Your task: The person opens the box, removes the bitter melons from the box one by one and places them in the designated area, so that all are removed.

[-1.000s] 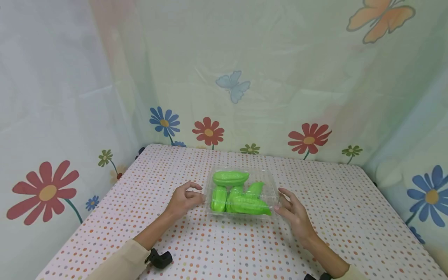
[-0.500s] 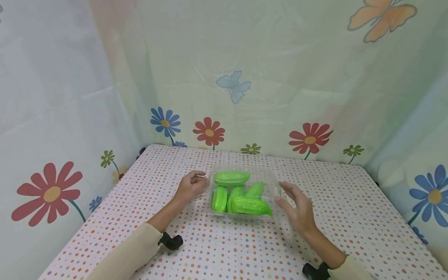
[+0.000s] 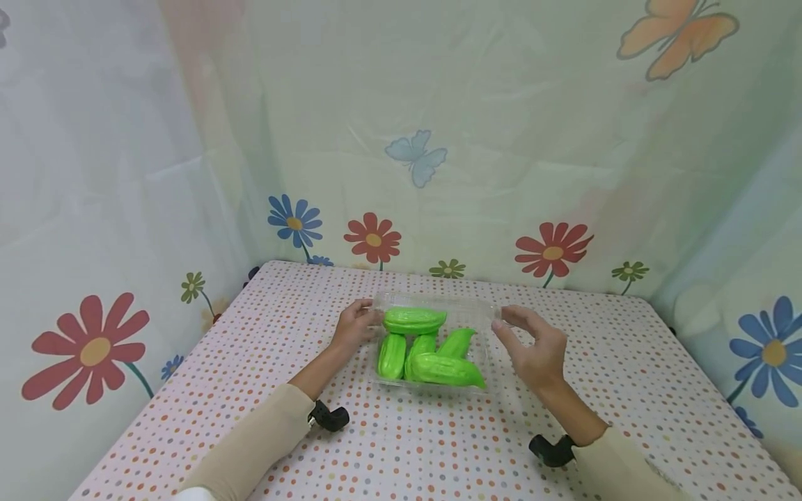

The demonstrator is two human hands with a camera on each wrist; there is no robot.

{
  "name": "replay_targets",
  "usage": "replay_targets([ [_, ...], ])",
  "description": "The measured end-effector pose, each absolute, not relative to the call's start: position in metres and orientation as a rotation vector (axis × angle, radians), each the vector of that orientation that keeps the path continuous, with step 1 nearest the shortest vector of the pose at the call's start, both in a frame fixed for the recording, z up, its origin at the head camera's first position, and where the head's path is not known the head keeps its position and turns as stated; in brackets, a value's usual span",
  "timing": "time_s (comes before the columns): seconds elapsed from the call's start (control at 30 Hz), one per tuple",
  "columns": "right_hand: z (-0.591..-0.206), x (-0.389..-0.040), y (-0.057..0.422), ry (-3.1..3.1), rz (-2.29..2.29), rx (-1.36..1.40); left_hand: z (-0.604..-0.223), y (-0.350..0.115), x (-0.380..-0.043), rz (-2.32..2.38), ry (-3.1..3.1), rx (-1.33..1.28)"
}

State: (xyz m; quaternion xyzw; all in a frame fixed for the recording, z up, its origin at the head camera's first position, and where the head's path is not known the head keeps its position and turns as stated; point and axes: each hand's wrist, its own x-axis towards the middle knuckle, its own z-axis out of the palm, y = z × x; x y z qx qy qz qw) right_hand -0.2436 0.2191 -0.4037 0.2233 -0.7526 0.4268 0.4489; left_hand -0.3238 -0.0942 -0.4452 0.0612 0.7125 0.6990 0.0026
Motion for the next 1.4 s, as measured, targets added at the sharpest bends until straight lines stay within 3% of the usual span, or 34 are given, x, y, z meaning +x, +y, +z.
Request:
replay_targets([
  [0.37, -0.388, -0.265, 0.215, -1.861, 1.139, 0.557, -0.459, -0.090, -0.336, 2.136, 2.297, 0.219],
  [0.6, -0.370, -0.263, 0.203, -1.911, 1.363, 0.384, -0.467, -0.087, -0.335, 2.104, 2.327, 0.277],
  [0.93, -0.370, -0.308, 0.212, -1.895, 1.688, 0.318, -0.466, -0.083, -0.333, 2.087, 2.402, 0.271],
  [1.4, -0.368, -0.336, 0.222, -2.134, 1.988, 0.228, -0.462, -0.083, -0.319, 2.048, 2.505, 0.266],
])
